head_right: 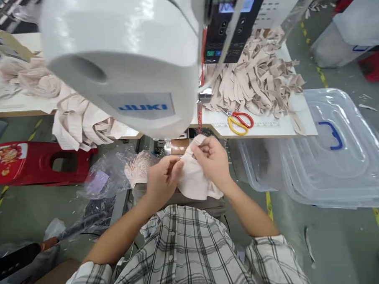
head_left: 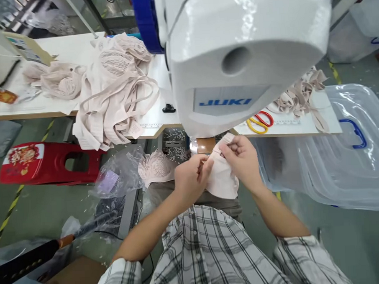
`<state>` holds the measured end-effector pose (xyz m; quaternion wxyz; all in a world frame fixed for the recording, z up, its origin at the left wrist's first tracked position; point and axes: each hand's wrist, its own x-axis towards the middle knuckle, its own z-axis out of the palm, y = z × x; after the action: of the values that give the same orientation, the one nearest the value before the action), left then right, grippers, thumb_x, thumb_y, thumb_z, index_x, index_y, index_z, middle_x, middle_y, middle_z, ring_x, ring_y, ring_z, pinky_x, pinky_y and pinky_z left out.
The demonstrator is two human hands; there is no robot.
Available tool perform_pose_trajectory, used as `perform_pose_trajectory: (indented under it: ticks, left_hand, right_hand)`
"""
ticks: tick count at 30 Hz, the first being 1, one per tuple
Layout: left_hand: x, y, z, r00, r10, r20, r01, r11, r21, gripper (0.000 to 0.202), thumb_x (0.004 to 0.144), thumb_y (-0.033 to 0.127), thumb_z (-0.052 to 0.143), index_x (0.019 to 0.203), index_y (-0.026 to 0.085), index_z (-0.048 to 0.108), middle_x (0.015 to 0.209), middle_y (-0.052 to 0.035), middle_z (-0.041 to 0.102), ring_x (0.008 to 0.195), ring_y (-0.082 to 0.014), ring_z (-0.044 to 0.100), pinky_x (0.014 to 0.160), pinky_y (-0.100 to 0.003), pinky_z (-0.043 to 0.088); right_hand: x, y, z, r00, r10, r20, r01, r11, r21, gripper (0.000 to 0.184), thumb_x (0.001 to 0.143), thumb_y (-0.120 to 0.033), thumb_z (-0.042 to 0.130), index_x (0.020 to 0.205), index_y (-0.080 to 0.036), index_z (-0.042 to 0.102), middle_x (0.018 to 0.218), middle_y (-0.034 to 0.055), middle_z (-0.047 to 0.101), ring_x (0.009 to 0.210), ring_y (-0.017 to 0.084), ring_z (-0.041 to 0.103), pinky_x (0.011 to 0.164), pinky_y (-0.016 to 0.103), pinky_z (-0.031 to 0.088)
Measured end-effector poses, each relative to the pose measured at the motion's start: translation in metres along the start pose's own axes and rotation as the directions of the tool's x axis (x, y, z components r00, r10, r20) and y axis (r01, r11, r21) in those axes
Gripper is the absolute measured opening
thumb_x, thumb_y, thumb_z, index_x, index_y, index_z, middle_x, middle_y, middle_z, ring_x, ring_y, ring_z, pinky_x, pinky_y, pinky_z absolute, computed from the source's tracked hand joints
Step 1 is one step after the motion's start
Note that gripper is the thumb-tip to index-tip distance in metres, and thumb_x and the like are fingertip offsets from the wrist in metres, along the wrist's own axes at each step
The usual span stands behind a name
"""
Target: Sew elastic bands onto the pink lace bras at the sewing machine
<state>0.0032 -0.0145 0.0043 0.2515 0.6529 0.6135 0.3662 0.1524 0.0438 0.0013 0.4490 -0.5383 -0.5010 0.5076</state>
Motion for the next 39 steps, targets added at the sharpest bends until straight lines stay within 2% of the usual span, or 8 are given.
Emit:
perform_pose_trajectory:
  ticks: [3, 5, 8, 11, 17, 22, 30, 39]
  left_hand:
    - [0.006, -0.011, -0.005, 0.977, 0.211, -0.029, -0.197, 0.949, 0.246, 0.035, 0.105, 0.037, 0.04, 0.113, 0.019, 0.069, 0.064, 0.0015, 0.067, 0.055, -0.0116, 0.057, 0.056, -0.024, 0.035]
    - [0.01, -0.016, -0.007, 0.944, 0.328, -0.023, -0.295, 0.874, 0.387, 0.037, 0.106, 0.033, 0.037, 0.113, 0.022, 0.072, 0.06, 0.0021, 0.065, 0.052, -0.0112, 0.054, 0.055, -0.025, 0.032]
    - [0.016, -0.017, -0.008, 0.913, 0.406, -0.035, -0.336, 0.8, 0.497, 0.037, 0.106, 0.029, 0.039, 0.11, 0.022, 0.075, 0.05, 0.0038, 0.057, 0.047, -0.0103, 0.048, 0.052, -0.026, 0.028]
    - [0.019, -0.016, -0.011, 0.922, 0.384, -0.043, -0.307, 0.797, 0.519, 0.036, 0.105, 0.029, 0.043, 0.106, 0.023, 0.078, 0.046, 0.0043, 0.053, 0.044, -0.0094, 0.044, 0.05, -0.026, 0.026]
    - [0.025, -0.015, -0.02, 0.971, 0.239, 0.03, -0.217, 0.814, 0.538, 0.037, 0.104, 0.035, 0.042, 0.112, 0.027, 0.077, 0.053, 0.0019, 0.064, 0.049, -0.0098, 0.052, 0.05, -0.025, 0.027]
    - [0.029, -0.014, -0.021, 0.972, 0.233, 0.031, -0.21, 0.802, 0.56, 0.038, 0.103, 0.036, 0.042, 0.109, 0.027, 0.078, 0.053, 0.0008, 0.066, 0.047, -0.011, 0.051, 0.048, -0.026, 0.025]
    - [0.031, -0.01, -0.022, 0.98, 0.195, 0.038, -0.184, 0.82, 0.541, 0.04, 0.103, 0.036, 0.04, 0.106, 0.026, 0.078, 0.05, 0.0004, 0.062, 0.047, -0.0113, 0.049, 0.048, -0.026, 0.024]
    - [0.032, -0.008, -0.023, 0.965, 0.262, 0.03, -0.231, 0.783, 0.577, 0.039, 0.103, 0.032, 0.041, 0.102, 0.026, 0.08, 0.044, 0.0014, 0.055, 0.043, -0.0115, 0.044, 0.046, -0.027, 0.02]
  right_hand:
    - [0.025, 0.001, -0.004, 0.997, -0.025, 0.079, 0.029, 0.998, -0.053, 0.023, 0.076, -0.038, 0.068, 0.078, -0.024, 0.05, 0.057, -0.0061, 0.057, 0.05, 0.011, 0.051, 0.05, 0.024, 0.04]
    - [0.037, -0.001, -0.005, 0.987, -0.077, 0.143, 0.091, 0.992, -0.093, 0.02, 0.079, -0.037, 0.066, 0.08, -0.024, 0.051, 0.058, -0.006, 0.056, 0.052, 0.011, 0.05, 0.053, 0.025, 0.041]
    - [0.05, -0.007, -0.003, 0.964, -0.151, 0.218, 0.194, 0.962, -0.192, 0.013, 0.081, -0.032, 0.062, 0.081, -0.023, 0.053, 0.059, -0.0054, 0.056, 0.057, 0.013, 0.052, 0.06, 0.028, 0.043]
    - [0.059, -0.013, -0.001, 0.95, -0.18, 0.256, 0.247, 0.934, -0.259, 0.008, 0.082, -0.029, 0.059, 0.084, -0.022, 0.057, 0.061, -0.0041, 0.057, 0.063, 0.015, 0.054, 0.064, 0.03, 0.044]
    - [0.072, -0.013, 0.003, 0.94, -0.179, 0.292, 0.276, 0.9, -0.336, 0.008, 0.083, -0.029, 0.058, 0.082, -0.022, 0.054, 0.06, -0.004, 0.053, 0.065, 0.016, 0.05, 0.063, 0.031, 0.04]
    - [0.079, -0.012, 0.005, 0.929, -0.206, 0.306, 0.323, 0.856, -0.404, 0.018, 0.082, -0.027, 0.057, 0.073, -0.023, 0.042, 0.059, -0.0046, 0.049, 0.06, 0.014, 0.046, 0.061, 0.031, 0.036]
    - [0.08, -0.01, 0.005, 0.927, -0.207, 0.312, 0.319, 0.873, -0.369, 0.026, 0.083, -0.03, 0.057, 0.07, -0.024, 0.036, 0.059, -0.0037, 0.047, 0.058, 0.014, 0.043, 0.058, 0.031, 0.033]
    - [0.08, -0.007, 0.005, 0.931, -0.203, 0.304, 0.315, 0.867, -0.385, 0.008, 0.083, -0.031, 0.056, 0.083, -0.023, 0.053, 0.06, -0.0033, 0.051, 0.06, 0.017, 0.05, 0.061, 0.031, 0.038]
